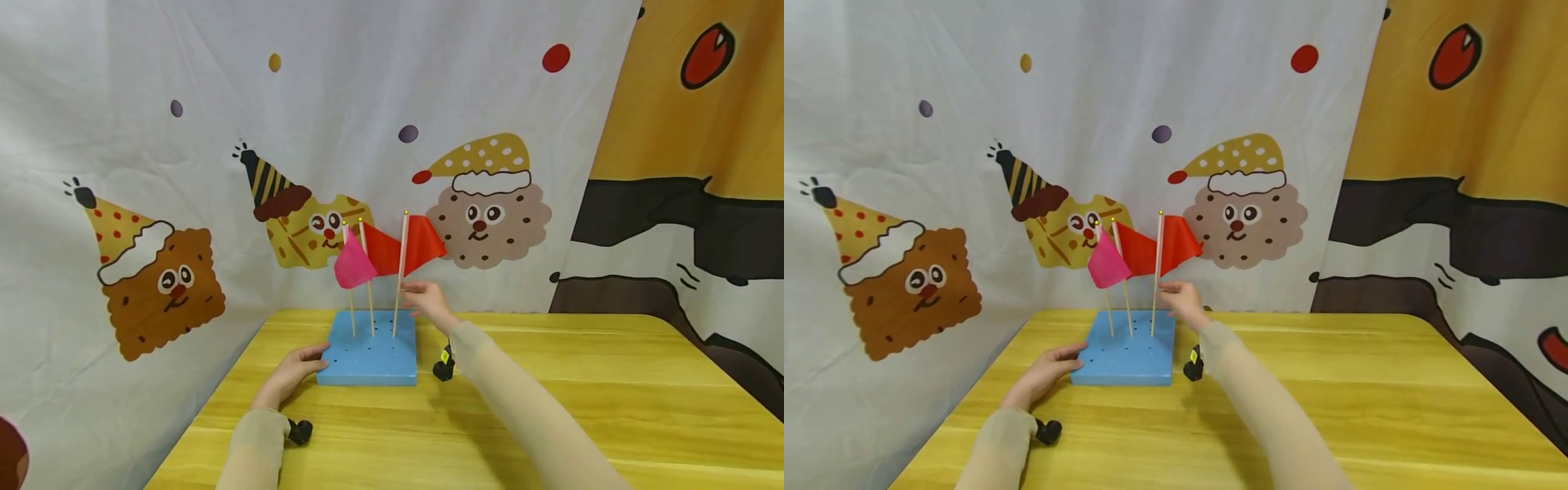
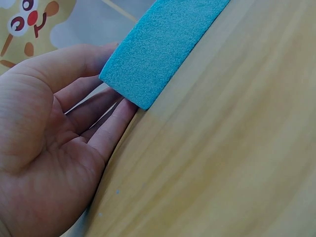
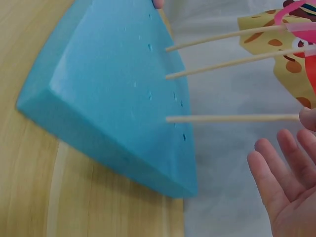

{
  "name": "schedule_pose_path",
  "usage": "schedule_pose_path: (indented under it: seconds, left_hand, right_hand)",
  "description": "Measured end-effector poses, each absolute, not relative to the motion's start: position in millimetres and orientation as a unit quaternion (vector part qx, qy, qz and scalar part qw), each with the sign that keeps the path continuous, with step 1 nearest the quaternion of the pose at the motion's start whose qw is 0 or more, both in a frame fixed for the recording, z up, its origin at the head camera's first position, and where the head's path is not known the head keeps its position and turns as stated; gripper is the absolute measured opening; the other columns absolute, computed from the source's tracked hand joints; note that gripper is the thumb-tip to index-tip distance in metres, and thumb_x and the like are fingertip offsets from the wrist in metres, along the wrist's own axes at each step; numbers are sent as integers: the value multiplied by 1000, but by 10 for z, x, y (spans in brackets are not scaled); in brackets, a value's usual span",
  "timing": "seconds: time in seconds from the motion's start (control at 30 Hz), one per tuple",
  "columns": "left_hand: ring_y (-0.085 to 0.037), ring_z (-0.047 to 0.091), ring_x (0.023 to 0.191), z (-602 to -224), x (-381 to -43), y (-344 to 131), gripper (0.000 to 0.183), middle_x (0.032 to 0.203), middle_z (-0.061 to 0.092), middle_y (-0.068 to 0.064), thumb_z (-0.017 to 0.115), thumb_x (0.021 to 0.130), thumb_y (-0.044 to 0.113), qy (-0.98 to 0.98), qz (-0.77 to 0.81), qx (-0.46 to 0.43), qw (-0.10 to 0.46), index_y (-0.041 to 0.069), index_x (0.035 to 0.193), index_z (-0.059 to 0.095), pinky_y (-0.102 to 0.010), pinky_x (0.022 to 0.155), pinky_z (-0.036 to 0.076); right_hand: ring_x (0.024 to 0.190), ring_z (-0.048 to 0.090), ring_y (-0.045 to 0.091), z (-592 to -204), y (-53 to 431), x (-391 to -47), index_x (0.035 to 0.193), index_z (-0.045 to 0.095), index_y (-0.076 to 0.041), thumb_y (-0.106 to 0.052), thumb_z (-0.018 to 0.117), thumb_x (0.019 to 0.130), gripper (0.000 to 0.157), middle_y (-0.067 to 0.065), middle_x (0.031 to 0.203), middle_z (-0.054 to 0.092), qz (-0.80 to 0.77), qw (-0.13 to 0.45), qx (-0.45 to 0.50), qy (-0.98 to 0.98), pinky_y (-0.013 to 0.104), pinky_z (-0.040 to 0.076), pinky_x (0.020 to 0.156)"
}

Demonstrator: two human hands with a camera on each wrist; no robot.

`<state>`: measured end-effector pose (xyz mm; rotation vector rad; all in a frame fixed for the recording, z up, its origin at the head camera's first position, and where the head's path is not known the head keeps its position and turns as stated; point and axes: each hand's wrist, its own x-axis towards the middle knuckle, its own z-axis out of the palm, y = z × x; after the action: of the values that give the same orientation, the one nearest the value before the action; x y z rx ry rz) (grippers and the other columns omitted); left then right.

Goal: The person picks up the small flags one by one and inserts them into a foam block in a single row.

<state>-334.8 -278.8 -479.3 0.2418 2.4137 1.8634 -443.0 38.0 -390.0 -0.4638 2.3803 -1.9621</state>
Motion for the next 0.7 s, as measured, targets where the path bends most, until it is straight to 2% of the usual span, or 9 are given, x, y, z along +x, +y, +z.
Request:
schedule_pose_path:
  seconds: [0.13,0.33,0.53,0.7]
  left_hand:
    - [-38,37,135,-4807,-3378,-2796,56,149,38,-21,66,93,14,789,607,82,42,3,144,46,-48,107,37]
    - [-38,39,133,-4820,-3438,-2830,55,147,41,-21,67,92,14,793,604,79,38,3,143,48,-47,106,39]
    - [-38,41,132,-4797,-3454,-2875,57,147,41,-21,68,92,16,797,598,75,34,4,143,48,-49,106,38]
    - [-37,40,132,-4685,-3408,-2954,57,147,39,-23,64,95,16,800,595,67,40,7,147,43,-51,106,37]
  right_hand:
    - [102,64,39,-3921,563,-4459,128,61,2,-13,62,95,37,19,123,63,-631,8,-152,761,42,58,77]
    - [102,64,39,-3929,970,-4496,130,58,5,-16,61,96,40,23,125,60,-627,4,-126,769,51,54,84]
    - [102,65,38,-3942,1405,-4565,129,59,4,-20,60,97,40,25,124,60,-616,-6,-102,781,45,57,79]
    - [102,65,37,-3939,1768,-4546,129,58,3,-23,58,99,40,24,125,60,-591,-10,-101,800,48,55,82]
